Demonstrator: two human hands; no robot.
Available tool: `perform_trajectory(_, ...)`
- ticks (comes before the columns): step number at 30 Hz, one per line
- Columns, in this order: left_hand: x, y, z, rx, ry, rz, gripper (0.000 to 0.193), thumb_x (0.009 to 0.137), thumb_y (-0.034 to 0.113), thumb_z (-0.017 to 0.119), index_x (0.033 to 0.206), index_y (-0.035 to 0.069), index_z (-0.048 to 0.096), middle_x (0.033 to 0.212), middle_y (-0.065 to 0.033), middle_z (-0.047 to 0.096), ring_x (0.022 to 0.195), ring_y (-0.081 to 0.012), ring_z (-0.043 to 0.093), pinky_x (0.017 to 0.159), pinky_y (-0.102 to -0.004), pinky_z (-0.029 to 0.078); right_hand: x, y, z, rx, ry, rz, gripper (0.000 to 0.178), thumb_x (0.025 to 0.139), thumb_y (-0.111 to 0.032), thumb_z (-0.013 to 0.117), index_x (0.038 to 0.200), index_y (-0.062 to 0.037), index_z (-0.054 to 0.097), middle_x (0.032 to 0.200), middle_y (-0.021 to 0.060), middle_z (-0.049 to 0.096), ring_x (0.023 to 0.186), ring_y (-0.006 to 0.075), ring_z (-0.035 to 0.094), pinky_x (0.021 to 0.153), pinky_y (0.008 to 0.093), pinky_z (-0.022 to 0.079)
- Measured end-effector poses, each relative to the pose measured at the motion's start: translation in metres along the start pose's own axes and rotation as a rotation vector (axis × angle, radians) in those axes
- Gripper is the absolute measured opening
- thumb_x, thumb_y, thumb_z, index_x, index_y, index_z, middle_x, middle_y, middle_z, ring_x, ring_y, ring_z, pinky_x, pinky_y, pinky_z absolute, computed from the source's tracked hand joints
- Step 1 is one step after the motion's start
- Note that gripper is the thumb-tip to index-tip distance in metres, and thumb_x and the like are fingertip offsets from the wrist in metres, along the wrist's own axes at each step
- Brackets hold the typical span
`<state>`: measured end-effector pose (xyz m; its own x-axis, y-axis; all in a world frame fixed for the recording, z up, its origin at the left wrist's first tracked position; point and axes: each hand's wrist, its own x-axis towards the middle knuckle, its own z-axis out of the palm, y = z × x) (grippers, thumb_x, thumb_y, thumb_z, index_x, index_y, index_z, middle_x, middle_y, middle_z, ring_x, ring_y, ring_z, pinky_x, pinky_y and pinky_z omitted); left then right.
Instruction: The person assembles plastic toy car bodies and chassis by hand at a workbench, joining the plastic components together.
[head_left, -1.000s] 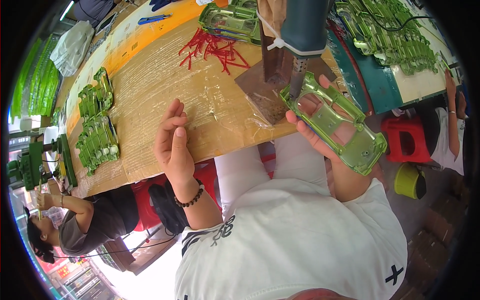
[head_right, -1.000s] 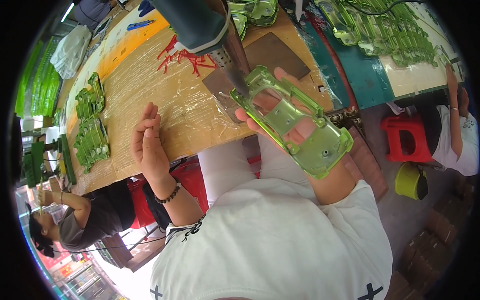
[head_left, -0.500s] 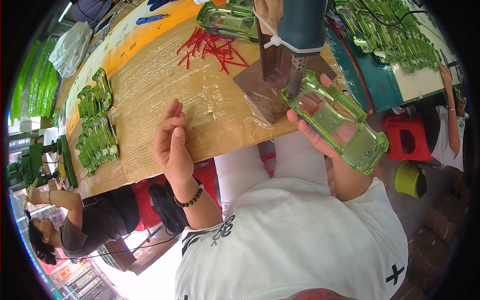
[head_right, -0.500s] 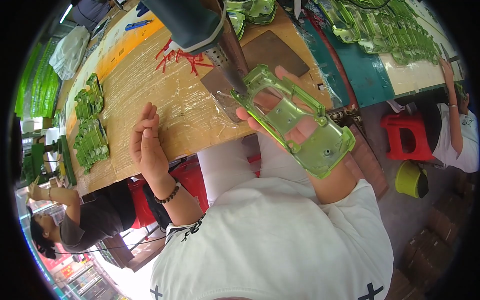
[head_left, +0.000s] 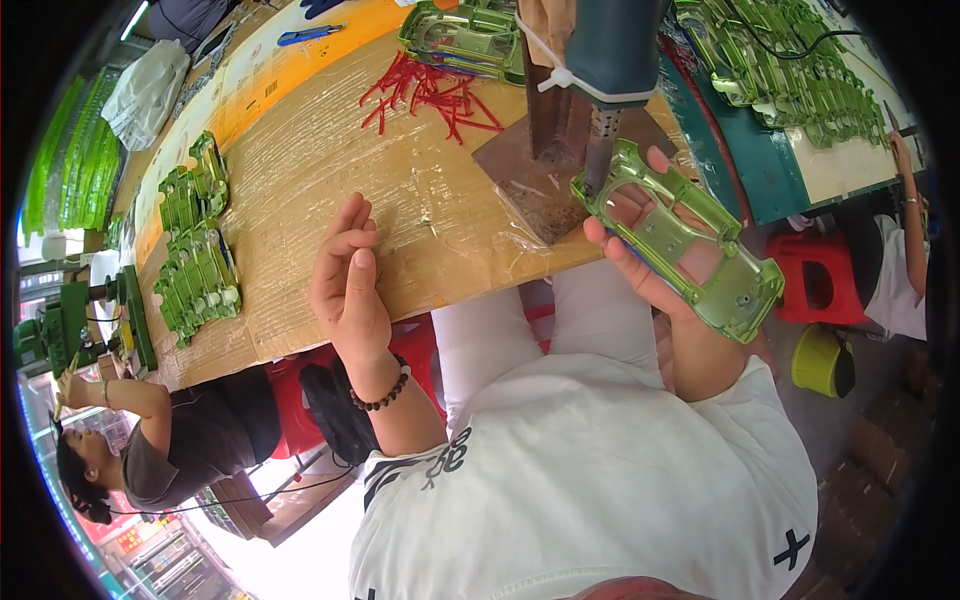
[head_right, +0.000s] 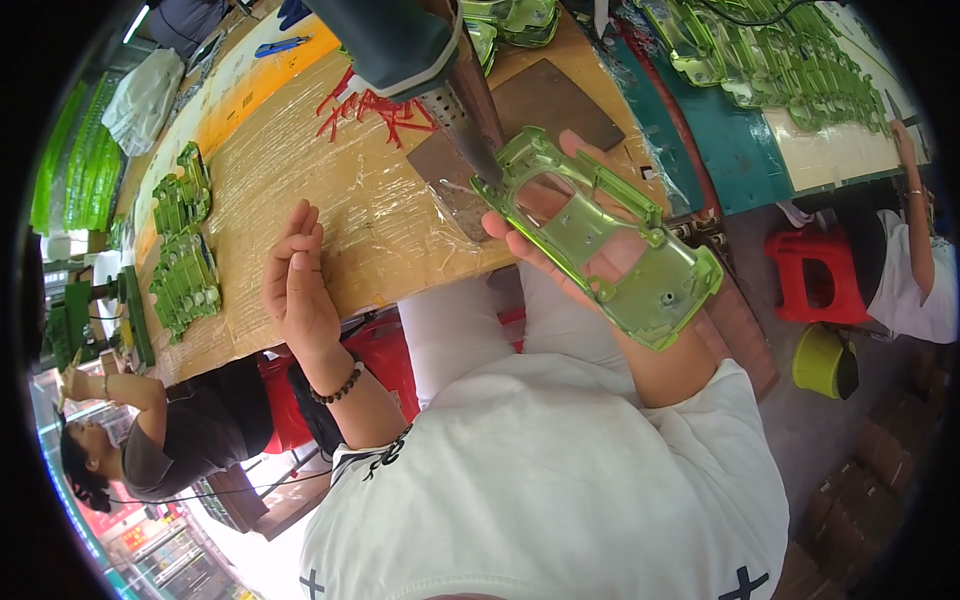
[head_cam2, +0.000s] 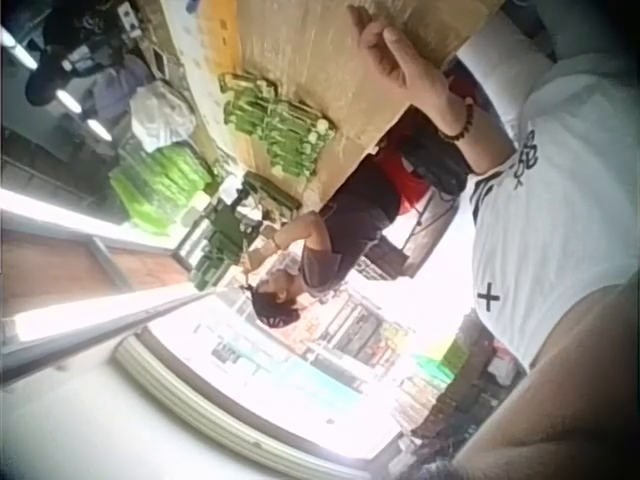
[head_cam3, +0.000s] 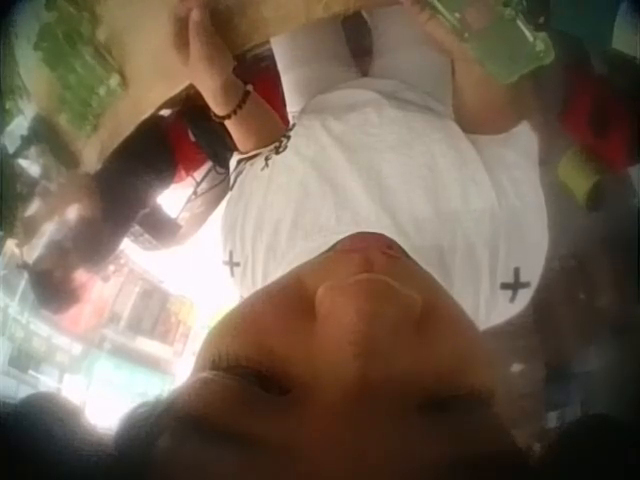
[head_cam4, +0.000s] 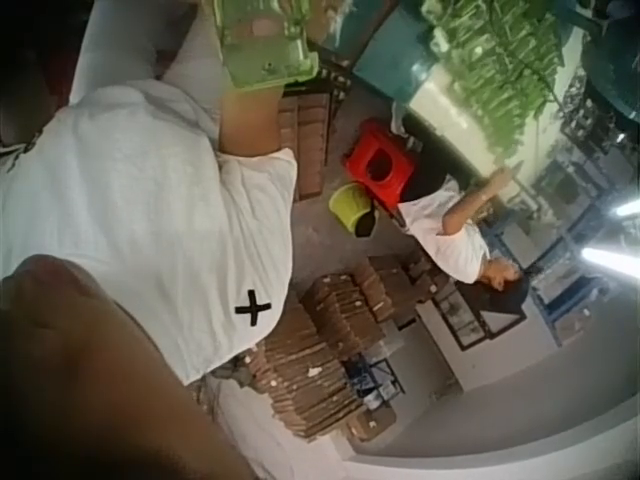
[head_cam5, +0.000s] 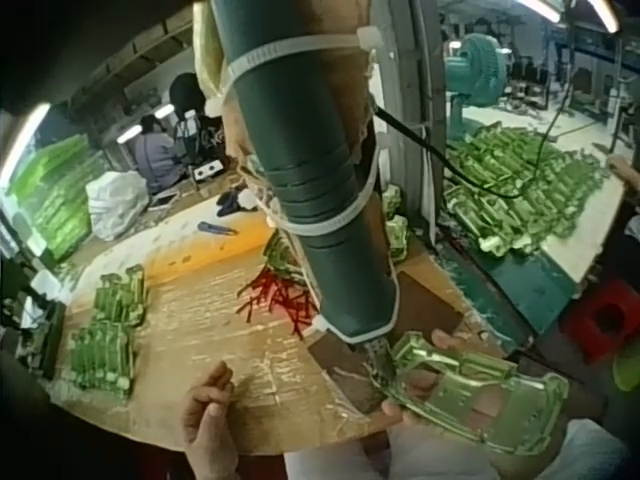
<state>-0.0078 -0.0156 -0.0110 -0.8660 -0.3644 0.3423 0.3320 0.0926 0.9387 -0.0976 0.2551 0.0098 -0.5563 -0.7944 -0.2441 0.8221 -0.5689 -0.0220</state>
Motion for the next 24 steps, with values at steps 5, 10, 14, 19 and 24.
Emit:
perform_trajectory(5, 0.000, -0.001, 0.000, 0.006, 0.000, 0.003, 0.018, 0.087, 0.007, 0.044, 0.096, -0.005, 0.053, 0.126, -0.0260, 0.041, 0.119, -0.0315, 0.040, 0.101, -0.0408, 0.029, 0.001, -0.002, -0.001, 0.038, 0.002, 0.005, 0.038, 0.087, -0.035, 0.049, 0.095, 0.0001, 0.061, 0.095, 0.0176, 0.062, 0.089, 0.0391, 0.059, 0.072, 0.0402, 0.055)
perform_trajectory(10, -0.001, 0.000, -0.001, 0.009, -0.001, 0.004, 0.017, 0.087, 0.007, 0.044, 0.096, -0.005, 0.053, 0.126, -0.0261, 0.040, 0.119, -0.0319, 0.040, 0.102, -0.0408, 0.029, 0.005, -0.003, -0.017, 0.125, -0.207, 0.044, 0.046, 0.090, -0.039, 0.039, 0.108, 0.0014, 0.053, 0.105, 0.0223, 0.056, 0.099, 0.0431, 0.052, 0.081, 0.0439, 0.050)
perform_trajectory(14, -0.001, -0.001, -0.001, 0.003, -0.004, 0.004, 0.017, 0.087, 0.006, 0.043, 0.095, -0.006, 0.052, 0.127, -0.0262, 0.039, 0.120, -0.0323, 0.039, 0.102, -0.0407, 0.029, 0.012, -0.010, -0.026, 0.138, -0.405, 0.228, 0.054, 0.093, -0.042, 0.030, 0.121, 0.0014, 0.045, 0.115, 0.0253, 0.050, 0.108, 0.0457, 0.046, 0.090, 0.0474, 0.044)
perform_trajectory(19, -0.001, -0.001, -0.002, 0.004, -0.004, 0.002, 0.017, 0.087, 0.006, 0.043, 0.096, -0.006, 0.052, 0.127, -0.0263, 0.039, 0.120, -0.0324, 0.039, 0.102, -0.0408, 0.029, 0.017, -0.004, -0.028, 0.222, -0.418, 0.178, 0.054, 0.093, -0.042, 0.029, 0.121, 0.0013, 0.045, 0.115, 0.0254, 0.050, 0.107, 0.0457, 0.046, 0.090, 0.0476, 0.045)
perform_trajectory(24, -0.001, 0.001, -0.001, 0.016, 0.004, -0.007, 0.017, 0.088, 0.006, 0.042, 0.095, -0.006, 0.052, 0.127, -0.0265, 0.039, 0.120, -0.0326, 0.039, 0.102, -0.0408, 0.029, 0.016, -0.010, -0.027, 0.169, -0.444, 0.220, 0.054, 0.093, -0.042, 0.029, 0.121, 0.0017, 0.044, 0.115, 0.0255, 0.050, 0.107, 0.0458, 0.047, 0.089, 0.0474, 0.045)
